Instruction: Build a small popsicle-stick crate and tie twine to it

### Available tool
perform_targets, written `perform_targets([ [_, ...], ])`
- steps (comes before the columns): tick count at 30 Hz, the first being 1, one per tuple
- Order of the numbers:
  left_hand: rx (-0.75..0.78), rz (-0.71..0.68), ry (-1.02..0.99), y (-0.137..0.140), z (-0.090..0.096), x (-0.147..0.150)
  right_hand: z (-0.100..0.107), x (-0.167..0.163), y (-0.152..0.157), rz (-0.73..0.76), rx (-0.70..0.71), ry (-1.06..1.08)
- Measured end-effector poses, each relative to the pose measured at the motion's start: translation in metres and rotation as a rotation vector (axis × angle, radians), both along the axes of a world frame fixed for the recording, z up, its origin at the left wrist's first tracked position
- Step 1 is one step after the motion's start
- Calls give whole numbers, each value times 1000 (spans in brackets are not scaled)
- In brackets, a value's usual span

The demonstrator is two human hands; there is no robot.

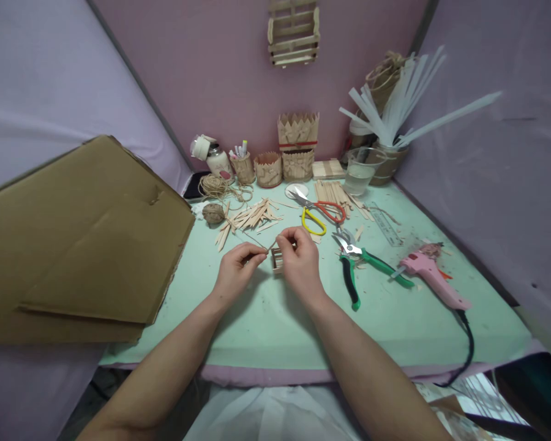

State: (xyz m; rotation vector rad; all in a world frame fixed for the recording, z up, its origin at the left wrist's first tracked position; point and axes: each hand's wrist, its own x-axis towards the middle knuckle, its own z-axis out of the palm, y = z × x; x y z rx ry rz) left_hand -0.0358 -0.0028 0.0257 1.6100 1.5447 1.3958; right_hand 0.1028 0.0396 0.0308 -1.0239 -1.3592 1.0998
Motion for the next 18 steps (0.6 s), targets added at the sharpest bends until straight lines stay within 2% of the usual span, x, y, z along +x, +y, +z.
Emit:
perform_targets([
  [2, -42, 4, -41, 0, -1, 0, 2, 2, 2, -14, -46, 23],
  [7, -167, 15, -311, 2, -4, 0, 5, 7, 8, 71, -143, 49],
  [13, -203, 5, -453, 4, -5, -4, 0, 5, 11, 107, -206, 273],
  [18, -318, -108, -651, 4, -1, -5, -3, 2, 9, 239, -252, 158],
])
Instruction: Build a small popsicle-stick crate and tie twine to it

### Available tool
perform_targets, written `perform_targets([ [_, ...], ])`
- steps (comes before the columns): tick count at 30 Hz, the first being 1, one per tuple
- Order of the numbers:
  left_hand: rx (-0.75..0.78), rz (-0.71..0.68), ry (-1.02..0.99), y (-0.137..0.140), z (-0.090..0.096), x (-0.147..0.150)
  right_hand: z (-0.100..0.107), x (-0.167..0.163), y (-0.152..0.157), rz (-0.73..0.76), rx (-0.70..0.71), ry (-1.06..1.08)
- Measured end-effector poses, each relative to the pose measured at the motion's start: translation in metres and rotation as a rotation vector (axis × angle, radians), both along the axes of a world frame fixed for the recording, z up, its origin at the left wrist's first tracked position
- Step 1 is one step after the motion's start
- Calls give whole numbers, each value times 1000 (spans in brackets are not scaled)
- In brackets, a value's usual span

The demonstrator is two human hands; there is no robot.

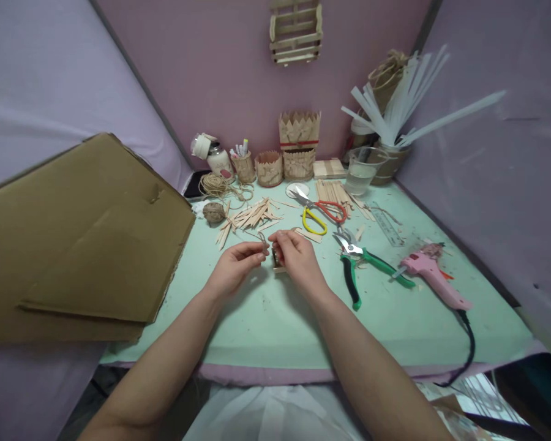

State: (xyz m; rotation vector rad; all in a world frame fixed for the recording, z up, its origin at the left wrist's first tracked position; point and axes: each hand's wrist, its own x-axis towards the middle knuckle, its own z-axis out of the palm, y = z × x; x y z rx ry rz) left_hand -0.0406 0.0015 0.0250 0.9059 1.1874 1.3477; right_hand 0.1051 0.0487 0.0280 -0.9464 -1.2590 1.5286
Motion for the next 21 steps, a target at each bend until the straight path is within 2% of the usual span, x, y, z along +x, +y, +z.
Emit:
perform_targets([
  [3, -44, -30, -120, 0, 4, 1, 1, 0, -1, 40, 44, -59],
  [7, -105, 36, -215, 0, 8, 2, 5, 3, -1, 34, 101, -129],
  [10, -86, 75, -252, 0, 9, 2, 6, 4, -3, 43, 196, -219],
  [15, -38, 109, -251, 1, 8, 2, 4, 2, -11, 87, 295, -397],
  [21, -33, 124, -144, 1, 3, 3, 4, 5, -11, 26, 302, -359],
])
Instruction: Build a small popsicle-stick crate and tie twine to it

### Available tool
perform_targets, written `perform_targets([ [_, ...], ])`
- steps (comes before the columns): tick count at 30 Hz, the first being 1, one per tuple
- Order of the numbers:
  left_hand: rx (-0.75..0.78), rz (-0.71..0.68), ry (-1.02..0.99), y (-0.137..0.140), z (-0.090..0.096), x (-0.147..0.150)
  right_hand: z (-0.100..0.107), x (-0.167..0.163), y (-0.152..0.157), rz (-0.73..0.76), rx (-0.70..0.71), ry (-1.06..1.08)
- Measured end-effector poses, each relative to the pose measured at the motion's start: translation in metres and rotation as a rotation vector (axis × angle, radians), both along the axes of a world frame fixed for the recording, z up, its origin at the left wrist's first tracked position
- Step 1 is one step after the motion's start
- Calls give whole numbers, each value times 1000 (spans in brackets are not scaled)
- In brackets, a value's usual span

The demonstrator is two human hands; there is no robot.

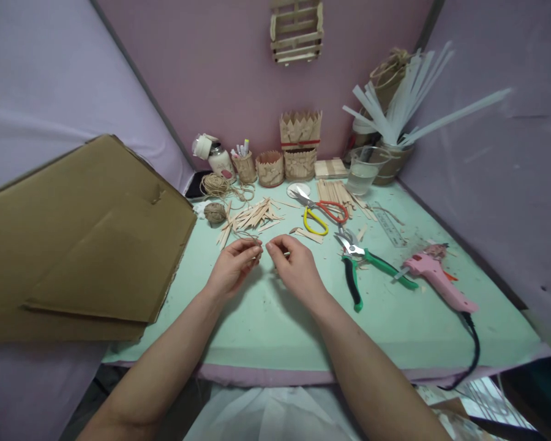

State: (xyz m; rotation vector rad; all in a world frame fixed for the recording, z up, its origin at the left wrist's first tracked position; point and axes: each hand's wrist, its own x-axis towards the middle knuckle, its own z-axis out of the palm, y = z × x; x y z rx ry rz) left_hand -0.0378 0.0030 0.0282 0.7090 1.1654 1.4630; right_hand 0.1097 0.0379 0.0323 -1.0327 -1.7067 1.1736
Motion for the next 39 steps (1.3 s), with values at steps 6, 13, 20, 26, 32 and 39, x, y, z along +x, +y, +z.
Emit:
perform_targets([
  [6, 101, -82, 330, -2, -1, 1, -2, 3, 7, 31, -88, 68],
  [13, 157, -161, 532, -7, 5, 4, -3, 2, 6, 89, -304, 252],
  [20, 355, -152, 810, -8, -3, 2, -4, 2, 8, 122, -330, 256],
  [26, 352, -251, 790, -8, -2, 3, -2, 0, 8, 26, -360, 342],
  [32, 378, -363, 758, -10, 0, 5, -2, 1, 11, -130, -295, 354],
  [39, 404, -231, 792, -10, -3, 4, -4, 2, 9, -147, -214, 231],
])
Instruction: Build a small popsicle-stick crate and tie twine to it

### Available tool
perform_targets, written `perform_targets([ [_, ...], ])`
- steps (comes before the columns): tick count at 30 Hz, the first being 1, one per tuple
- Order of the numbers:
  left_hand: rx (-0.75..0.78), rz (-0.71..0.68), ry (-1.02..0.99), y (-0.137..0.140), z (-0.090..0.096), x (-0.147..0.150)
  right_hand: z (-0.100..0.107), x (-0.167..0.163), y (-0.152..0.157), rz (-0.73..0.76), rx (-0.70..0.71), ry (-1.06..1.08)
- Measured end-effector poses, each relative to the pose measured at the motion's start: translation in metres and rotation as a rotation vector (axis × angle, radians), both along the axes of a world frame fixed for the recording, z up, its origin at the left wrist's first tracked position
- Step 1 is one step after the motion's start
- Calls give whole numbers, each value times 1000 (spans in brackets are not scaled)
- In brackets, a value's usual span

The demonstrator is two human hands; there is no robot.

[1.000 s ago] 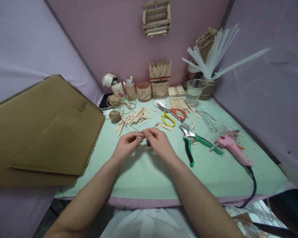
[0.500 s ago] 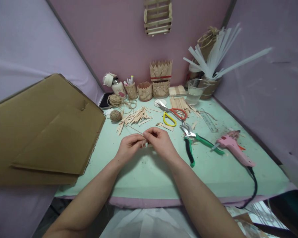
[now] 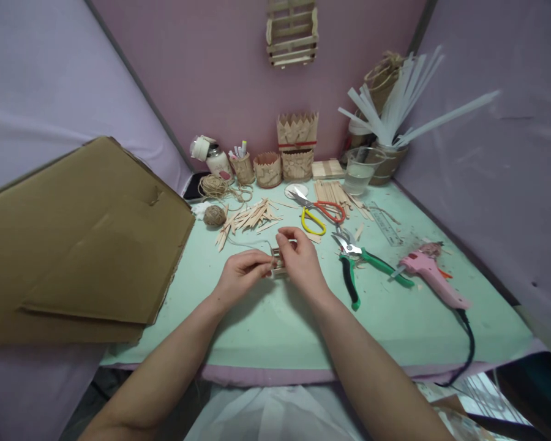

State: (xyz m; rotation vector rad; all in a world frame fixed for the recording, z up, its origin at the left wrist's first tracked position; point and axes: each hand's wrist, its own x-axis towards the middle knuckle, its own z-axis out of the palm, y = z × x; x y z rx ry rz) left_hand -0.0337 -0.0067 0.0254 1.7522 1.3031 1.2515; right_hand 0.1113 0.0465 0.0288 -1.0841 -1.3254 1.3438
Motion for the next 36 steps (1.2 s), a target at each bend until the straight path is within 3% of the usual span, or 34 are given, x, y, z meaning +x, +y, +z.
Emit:
perform_targets([
  [5, 119, 301, 39, 3, -3, -3, 0, -2, -6, 22, 287, -160],
  [9, 160, 341, 78, 2, -2, -2, 2, -5, -10, 59, 406, -243],
  [12, 101, 322, 72, 1, -2, -2, 3, -5, -11, 63, 423, -227],
  [17, -47, 274, -59, 1, 0, -2, 4, -4, -10, 62, 402, -190],
  [25, -192, 174, -297, 3, 4, -1, 0, -3, -7, 135, 136, -87],
  [31, -209, 162, -284, 3, 5, 1, -1, -2, -5, 222, 76, -3],
  [36, -281, 111, -146, 1, 13, -4, 4, -5, -7, 125, 72, 75],
])
